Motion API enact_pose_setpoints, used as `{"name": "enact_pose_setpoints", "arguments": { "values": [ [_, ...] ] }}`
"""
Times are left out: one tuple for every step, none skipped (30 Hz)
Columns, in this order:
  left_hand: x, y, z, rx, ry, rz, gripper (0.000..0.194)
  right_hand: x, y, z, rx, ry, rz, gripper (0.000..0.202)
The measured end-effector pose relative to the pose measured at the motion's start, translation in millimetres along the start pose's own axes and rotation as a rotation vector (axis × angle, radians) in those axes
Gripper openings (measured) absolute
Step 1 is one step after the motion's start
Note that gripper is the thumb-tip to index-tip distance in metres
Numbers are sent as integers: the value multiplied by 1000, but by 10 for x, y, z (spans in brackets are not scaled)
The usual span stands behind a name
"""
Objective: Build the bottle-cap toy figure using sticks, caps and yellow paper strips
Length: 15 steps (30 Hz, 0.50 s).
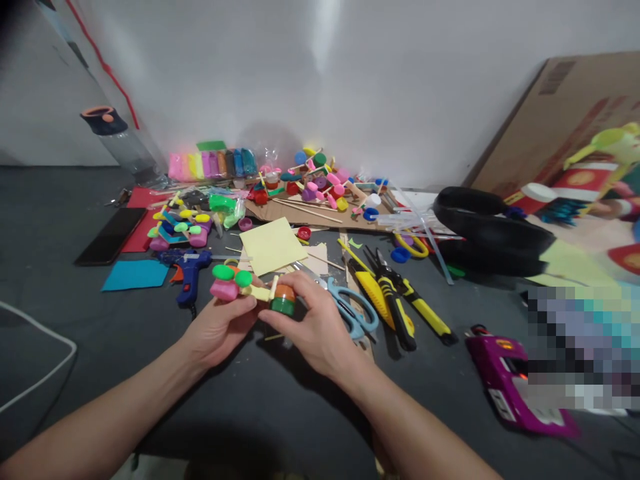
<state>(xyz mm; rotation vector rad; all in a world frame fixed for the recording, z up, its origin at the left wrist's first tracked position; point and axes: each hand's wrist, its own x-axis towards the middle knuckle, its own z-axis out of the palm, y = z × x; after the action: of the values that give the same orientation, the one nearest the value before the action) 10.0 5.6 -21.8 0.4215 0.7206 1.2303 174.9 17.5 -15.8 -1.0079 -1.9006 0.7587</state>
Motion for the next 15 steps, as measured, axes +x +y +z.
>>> {"name": "enact_pose_setpoints", "arguments": {
  "values": [
    [6, -5, -8, 1, 8, 1, 37, -3, -2, 0, 5, -1, 7, 21],
    [12, -9, -16, 2, 15, 2, 39, -4, -5, -1, 7, -2, 13, 21],
    [17, -12, -23, 3, 21, 3, 40, -4, -7, -4, 8, -3, 18, 21],
    [21, -15, -29, 5, 26, 4, 41, -2, -9, -8, 8, -4, 22, 21],
    [25, -17, -33, 6, 30, 5, 41, 1, -11, -12, 6, -5, 24, 22],
    [28, -19, -36, 8, 33, 5, 42, 2, -13, -15, 5, -6, 25, 22],
    [31, -20, -38, 9, 34, 6, 42, 4, -14, -16, 3, -7, 26, 22],
    [33, -22, -38, 10, 34, 5, 42, 3, -15, -16, 0, -8, 27, 22],
    [34, -22, -37, 13, 34, 4, 43, 2, -15, -15, -3, -10, 27, 22],
    [35, -23, -34, 17, 33, 3, 43, -1, -16, -14, -8, -12, 29, 23],
    [36, -22, -30, 22, 31, 1, 43, -3, -16, -15, -14, -14, 33, 25],
    [36, -19, -25, 30, 28, -2, 43, -5, -14, -19, -22, -15, 37, 27],
    [35, -14, -20, 42, 24, -7, 42, -4, -8, -28, -32, -16, 43, 28],
    [34, -8, -15, 56, 16, -13, 41, -1, 2, -42, -45, -18, 49, 29],
    [34, 1, -14, 76, 5, -23, 40, 6, 18, -62, -61, -20, 56, 29]
  ]
}}
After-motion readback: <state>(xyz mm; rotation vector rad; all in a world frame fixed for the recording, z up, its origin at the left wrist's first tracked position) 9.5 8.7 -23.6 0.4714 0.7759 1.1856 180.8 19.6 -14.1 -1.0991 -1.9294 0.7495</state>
